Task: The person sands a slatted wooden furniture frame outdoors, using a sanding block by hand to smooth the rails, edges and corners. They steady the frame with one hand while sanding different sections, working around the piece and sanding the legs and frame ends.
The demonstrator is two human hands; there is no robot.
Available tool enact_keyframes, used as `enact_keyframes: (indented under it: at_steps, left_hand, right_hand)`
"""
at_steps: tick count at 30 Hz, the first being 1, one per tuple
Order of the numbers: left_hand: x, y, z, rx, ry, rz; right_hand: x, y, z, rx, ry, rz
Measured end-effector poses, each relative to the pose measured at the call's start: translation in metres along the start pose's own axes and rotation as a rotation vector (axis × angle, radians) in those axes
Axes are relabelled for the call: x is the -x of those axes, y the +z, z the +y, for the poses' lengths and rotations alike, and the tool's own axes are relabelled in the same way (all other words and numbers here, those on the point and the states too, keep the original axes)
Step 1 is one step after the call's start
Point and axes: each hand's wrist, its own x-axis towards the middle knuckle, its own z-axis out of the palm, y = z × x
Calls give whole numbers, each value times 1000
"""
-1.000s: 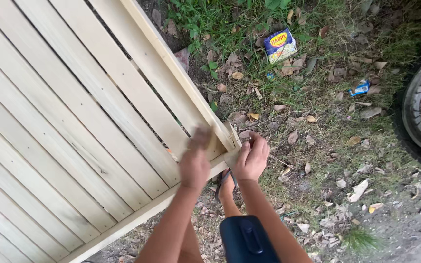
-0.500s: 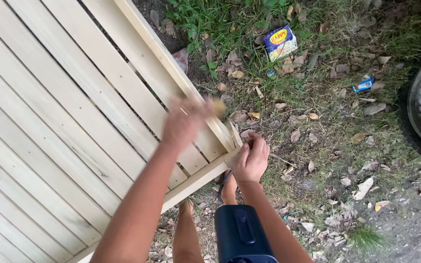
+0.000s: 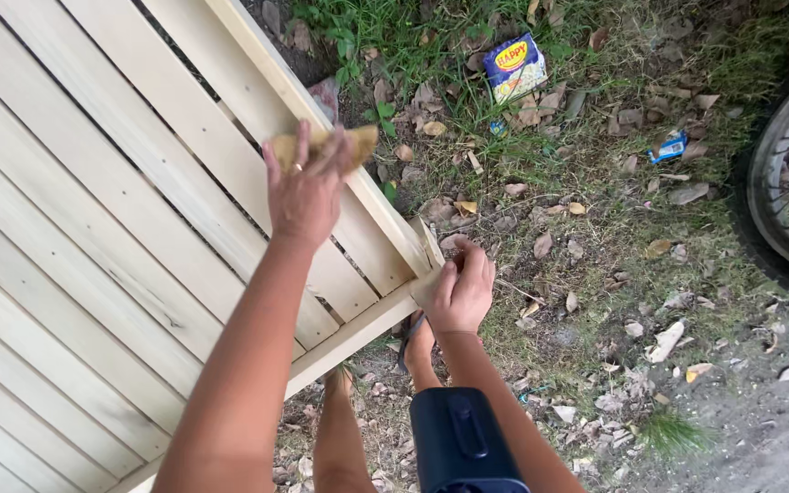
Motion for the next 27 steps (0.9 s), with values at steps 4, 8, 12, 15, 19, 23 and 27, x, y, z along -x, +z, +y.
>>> enact_keyframes:
  at_steps: [4, 8, 12, 15, 19, 23, 27]
  left_hand:
    - [18, -6, 32, -3, 101, -35]
    - [48, -6, 56, 86, 500, -209]
    - [-4, -7, 7, -148, 149, 86]
    - [-12, -3, 11, -44, -7, 145]
    - [84, 7, 101, 235, 41, -76]
    - [204, -7, 105, 760, -237, 18]
    - [300, -46, 33, 609, -636, -406]
  right_hand:
    - [-3, 0, 1, 15, 28, -23]
    - [-5, 0, 3, 27, 8, -9]
    - [-7, 0, 7, 35, 28, -8]
    - [-9, 0, 11, 31, 62, -25]
    - [-15, 0, 18, 44, 10, -26]
    - [-22, -1, 25, 67, 6, -39]
    - [-27, -3, 33, 94, -30, -46]
